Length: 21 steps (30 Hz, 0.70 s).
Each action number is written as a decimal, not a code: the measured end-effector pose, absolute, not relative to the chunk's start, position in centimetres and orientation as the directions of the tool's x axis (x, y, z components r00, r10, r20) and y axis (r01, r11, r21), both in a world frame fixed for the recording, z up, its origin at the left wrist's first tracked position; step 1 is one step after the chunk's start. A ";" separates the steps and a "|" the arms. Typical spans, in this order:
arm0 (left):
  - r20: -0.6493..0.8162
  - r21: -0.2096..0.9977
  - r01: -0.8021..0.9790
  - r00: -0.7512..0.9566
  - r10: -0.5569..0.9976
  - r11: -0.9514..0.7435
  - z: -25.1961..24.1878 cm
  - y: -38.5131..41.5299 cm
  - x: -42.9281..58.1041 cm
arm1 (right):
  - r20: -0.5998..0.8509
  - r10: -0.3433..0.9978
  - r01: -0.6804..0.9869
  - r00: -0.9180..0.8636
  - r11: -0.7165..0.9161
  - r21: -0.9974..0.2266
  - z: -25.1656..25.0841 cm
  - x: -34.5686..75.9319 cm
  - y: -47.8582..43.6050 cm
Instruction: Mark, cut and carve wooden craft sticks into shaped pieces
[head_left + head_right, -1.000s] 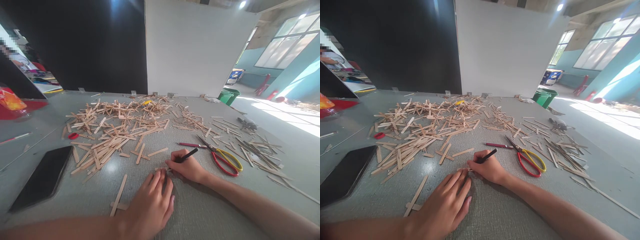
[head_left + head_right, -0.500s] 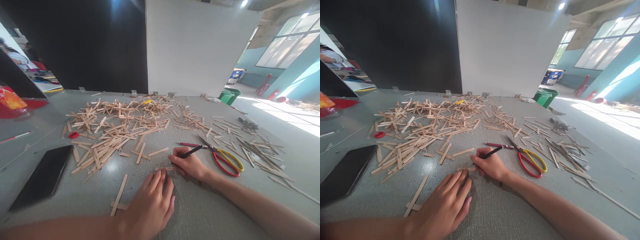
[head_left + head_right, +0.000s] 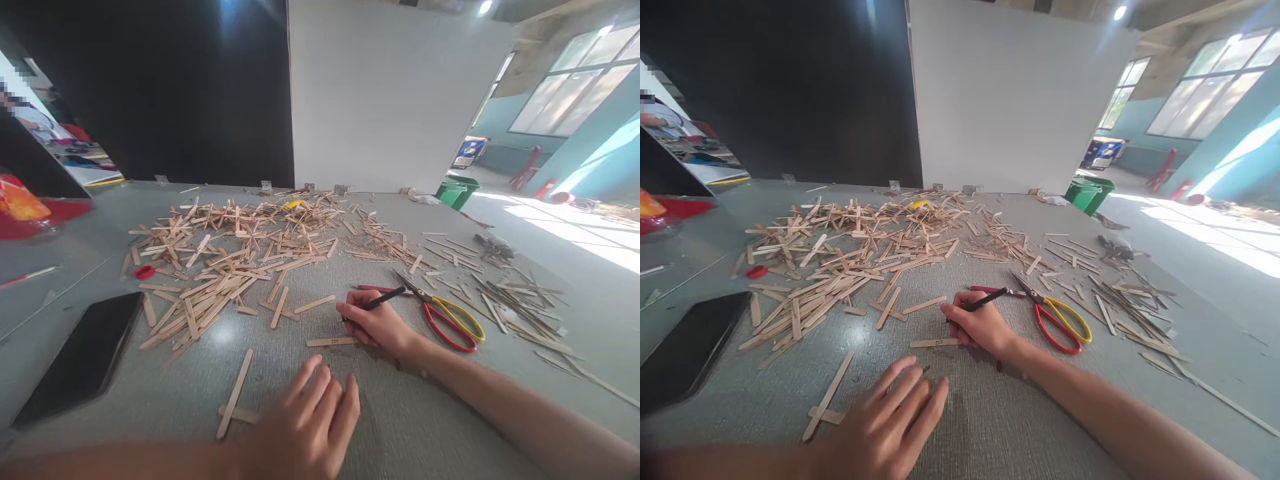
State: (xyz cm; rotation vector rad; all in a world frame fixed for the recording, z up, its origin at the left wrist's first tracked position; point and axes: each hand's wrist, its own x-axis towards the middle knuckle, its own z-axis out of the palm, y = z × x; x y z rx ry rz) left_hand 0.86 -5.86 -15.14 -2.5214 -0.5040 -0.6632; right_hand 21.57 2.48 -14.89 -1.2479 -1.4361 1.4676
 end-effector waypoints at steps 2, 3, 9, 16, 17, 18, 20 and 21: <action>0.545 -0.359 0.409 0.822 0.168 -0.839 -14.9 -6.0 0.9 | -0.151 0.951 0.120 -0.271 -0.122 -0.985 -14.8 21.6 2.5; 0.560 -0.361 0.395 0.816 0.142 -0.845 -14.9 -6.1 0.9 | -0.151 0.950 0.117 -0.273 -0.123 -0.986 -14.8 21.6 2.5; 0.622 -0.295 0.366 0.775 0.113 -0.883 -15.1 -6.4 0.9 | -0.143 0.950 0.095 -0.279 -0.120 -0.988 -14.9 21.6 2.6; 0.554 -0.366 0.288 0.831 0.041 -0.885 -14.0 -5.8 1.0 | -0.142 0.955 0.030 -0.260 -0.139 -0.990 -14.7 21.3 2.2; 0.528 -0.390 0.249 0.849 0.006 -0.887 -13.6 -5.7 1.1 | -0.141 0.956 0.012 -0.256 -0.143 -0.990 -14.5 21.0 1.8; 0.498 -0.410 0.203 0.867 -0.032 -0.889 -13.3 -5.6 1.2 | -0.150 0.954 -0.013 -0.260 -0.158 -0.987 -14.2 20.6 1.3; 0.440 -0.431 0.129 0.894 -0.084 -0.893 -12.6 -5.5 1.3 | -0.195 0.936 -0.082 -0.292 -0.228 -0.970 -13.4 19.7 -0.1; 0.421 -0.435 0.115 0.903 -0.089 -0.893 -12.2 -5.4 1.3 | -0.236 0.918 -0.119 -0.318 -0.286 -0.951 -12.9 19.2 -0.9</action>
